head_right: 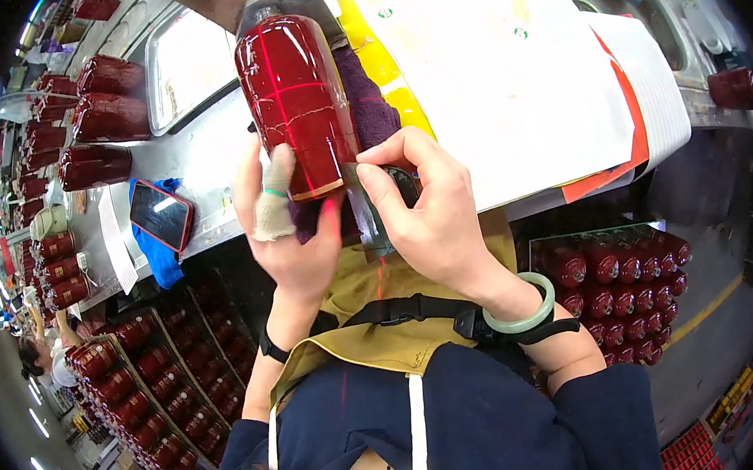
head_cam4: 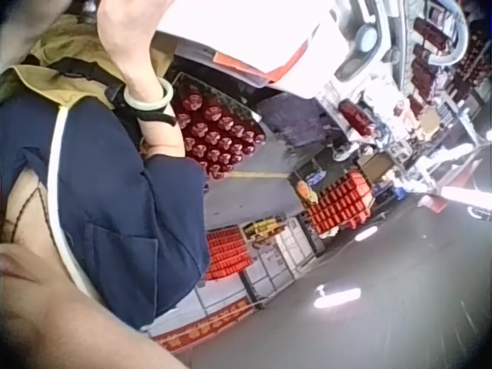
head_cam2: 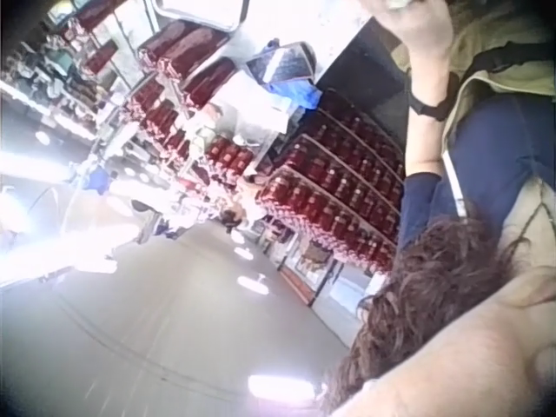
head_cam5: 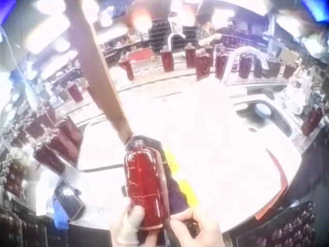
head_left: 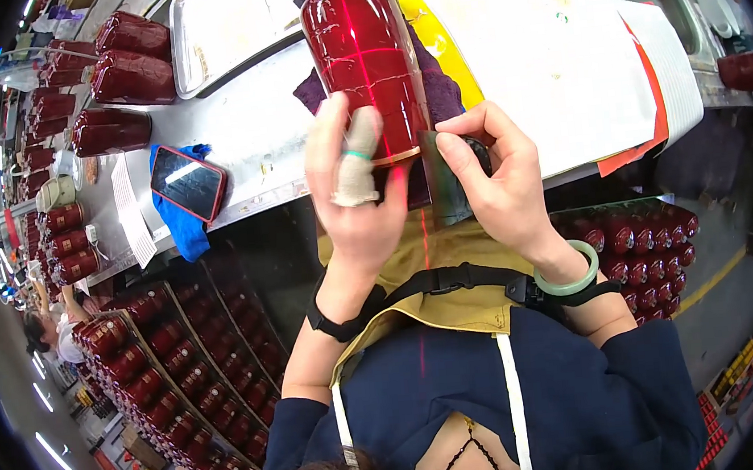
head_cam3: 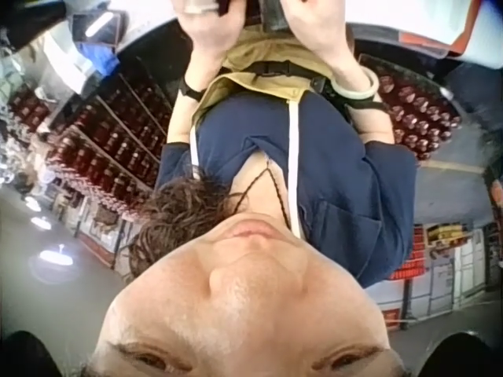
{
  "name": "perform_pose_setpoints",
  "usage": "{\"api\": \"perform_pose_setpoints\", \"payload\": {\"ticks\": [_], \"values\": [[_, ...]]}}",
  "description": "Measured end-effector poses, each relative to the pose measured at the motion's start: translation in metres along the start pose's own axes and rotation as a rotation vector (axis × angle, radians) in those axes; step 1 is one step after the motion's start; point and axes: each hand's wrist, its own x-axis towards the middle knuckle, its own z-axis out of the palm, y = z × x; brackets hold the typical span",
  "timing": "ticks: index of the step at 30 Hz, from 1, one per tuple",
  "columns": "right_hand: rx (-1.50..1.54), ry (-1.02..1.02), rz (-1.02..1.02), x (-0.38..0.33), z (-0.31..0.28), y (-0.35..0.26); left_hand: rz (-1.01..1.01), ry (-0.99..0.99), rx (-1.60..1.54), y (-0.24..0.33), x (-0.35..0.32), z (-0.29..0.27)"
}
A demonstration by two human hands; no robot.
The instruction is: Manually applying and smoothing gold labels onto red glass bottles at a production line station.
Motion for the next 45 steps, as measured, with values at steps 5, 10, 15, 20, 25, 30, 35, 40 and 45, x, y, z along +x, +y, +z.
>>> {"api": "perform_pose_setpoints", "payload": {"ticks": [5, 10, 15, 20, 25, 30, 35, 40, 45], "values": [[-0.026, 0.012, -0.041, 0.002, 0.0, 0.003, 0.113, -0.038, 0.147, -0.008, 0.005, 0.0], [0.014, 0.001, -0.021, 0.001, -0.001, 0.002, -0.017, -0.017, -0.029, -0.009, 0.002, -0.009], [-0.011, -0.002, 0.008, -0.001, -0.003, 0.006, 0.111, -0.058, 0.136, -0.005, 0.004, -0.002], [-0.108, 0.038, 0.027, 0.003, -0.012, 0.012, -0.137, -0.035, -0.045, -0.018, -0.01, -0.009], [-0.086, 0.137, 0.06, -0.001, -0.011, 0.0, -0.188, -0.097, -0.091, -0.026, -0.02, -0.008], [-0.13, -0.049, -0.034, 0.002, -0.006, -0.011, -0.156, -0.093, -0.005, -0.015, -0.007, -0.009], [-0.132, 0.058, -0.02, 0.004, -0.009, -0.009, -0.069, -0.051, 0.01, -0.014, -0.002, -0.007], [-0.229, 0.099, 0.071, 0.004, -0.005, -0.017, -0.107, -0.157, 0.084, -0.017, -0.002, -0.013], [-0.154, -0.072, 0.131, 0.009, -0.004, -0.025, -0.118, -0.055, 0.021, -0.009, -0.001, -0.011]]}}
